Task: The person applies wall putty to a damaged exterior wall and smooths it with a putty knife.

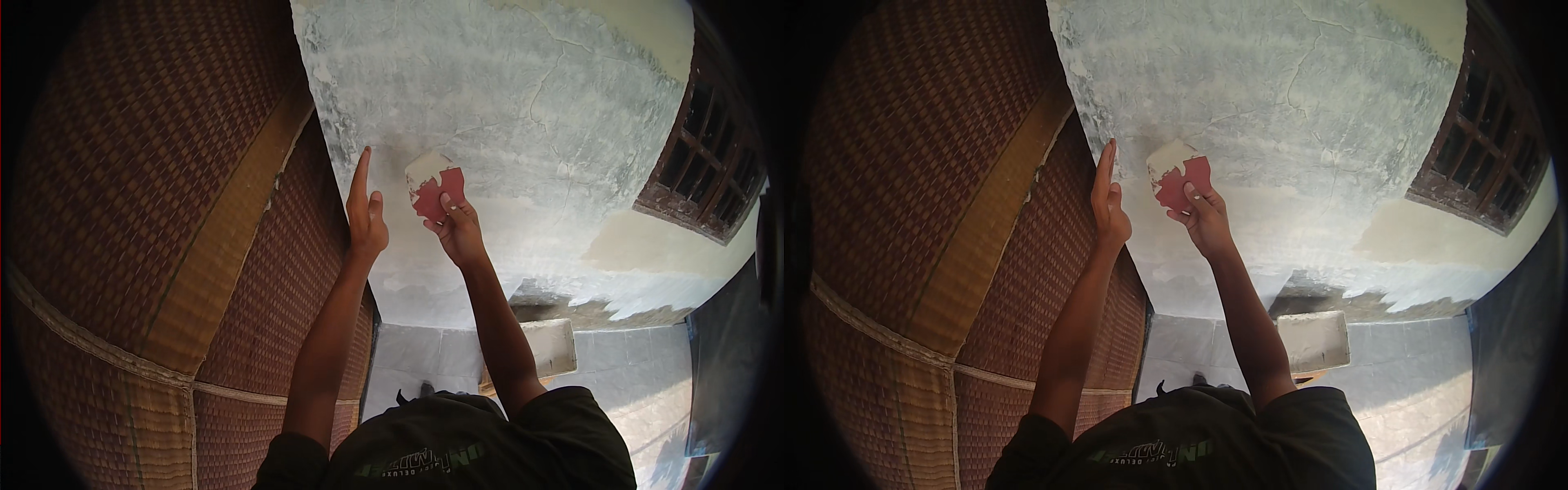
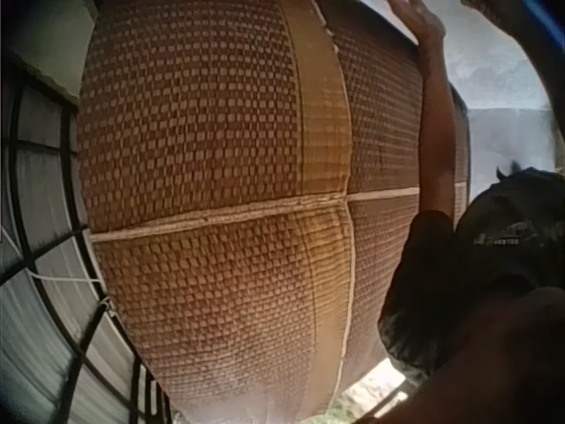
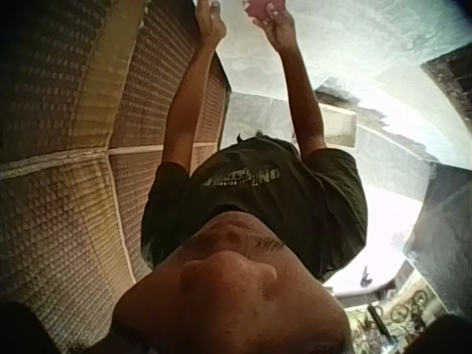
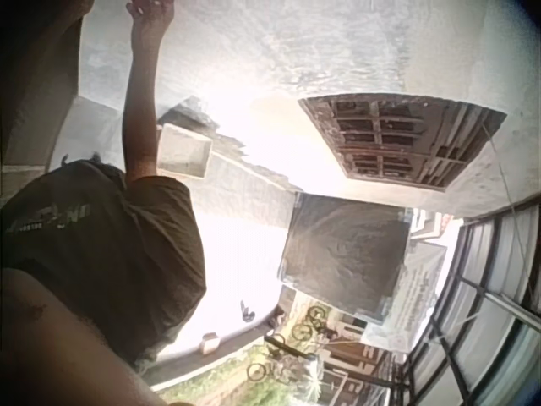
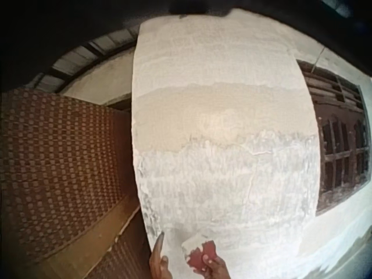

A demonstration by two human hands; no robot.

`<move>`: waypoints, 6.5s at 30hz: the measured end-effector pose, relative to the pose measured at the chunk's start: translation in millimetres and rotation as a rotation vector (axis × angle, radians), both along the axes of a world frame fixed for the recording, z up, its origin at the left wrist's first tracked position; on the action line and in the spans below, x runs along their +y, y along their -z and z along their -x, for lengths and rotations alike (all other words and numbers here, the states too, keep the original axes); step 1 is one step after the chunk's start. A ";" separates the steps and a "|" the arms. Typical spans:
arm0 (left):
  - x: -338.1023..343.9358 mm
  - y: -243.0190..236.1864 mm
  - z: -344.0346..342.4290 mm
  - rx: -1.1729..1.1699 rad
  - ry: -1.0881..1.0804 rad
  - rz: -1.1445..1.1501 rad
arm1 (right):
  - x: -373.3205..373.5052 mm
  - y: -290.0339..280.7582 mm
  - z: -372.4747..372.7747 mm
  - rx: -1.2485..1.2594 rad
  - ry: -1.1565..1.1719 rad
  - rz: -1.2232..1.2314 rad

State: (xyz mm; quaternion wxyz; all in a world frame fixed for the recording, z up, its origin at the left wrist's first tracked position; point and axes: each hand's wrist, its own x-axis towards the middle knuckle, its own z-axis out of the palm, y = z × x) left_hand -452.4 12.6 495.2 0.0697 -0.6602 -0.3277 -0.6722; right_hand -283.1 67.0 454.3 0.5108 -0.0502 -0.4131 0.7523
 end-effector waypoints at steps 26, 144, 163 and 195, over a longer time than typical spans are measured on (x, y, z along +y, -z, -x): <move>110.4 -89.8 134.5 -0.036 0.040 -0.241 | 72.5 -130.6 115.4 -0.127 0.299 -0.296; 192.4 -35.4 166.1 0.476 -0.642 0.252 | 150.4 -208.4 241.1 -1.010 1.597 -2.192; 196.4 -31.8 165.9 0.506 -0.663 0.233 | 130.8 -251.7 243.5 -0.862 1.637 -2.127; 193.3 -40.0 157.6 0.396 -0.621 0.101 | 154.1 -243.8 236.6 -1.106 1.747 -2.142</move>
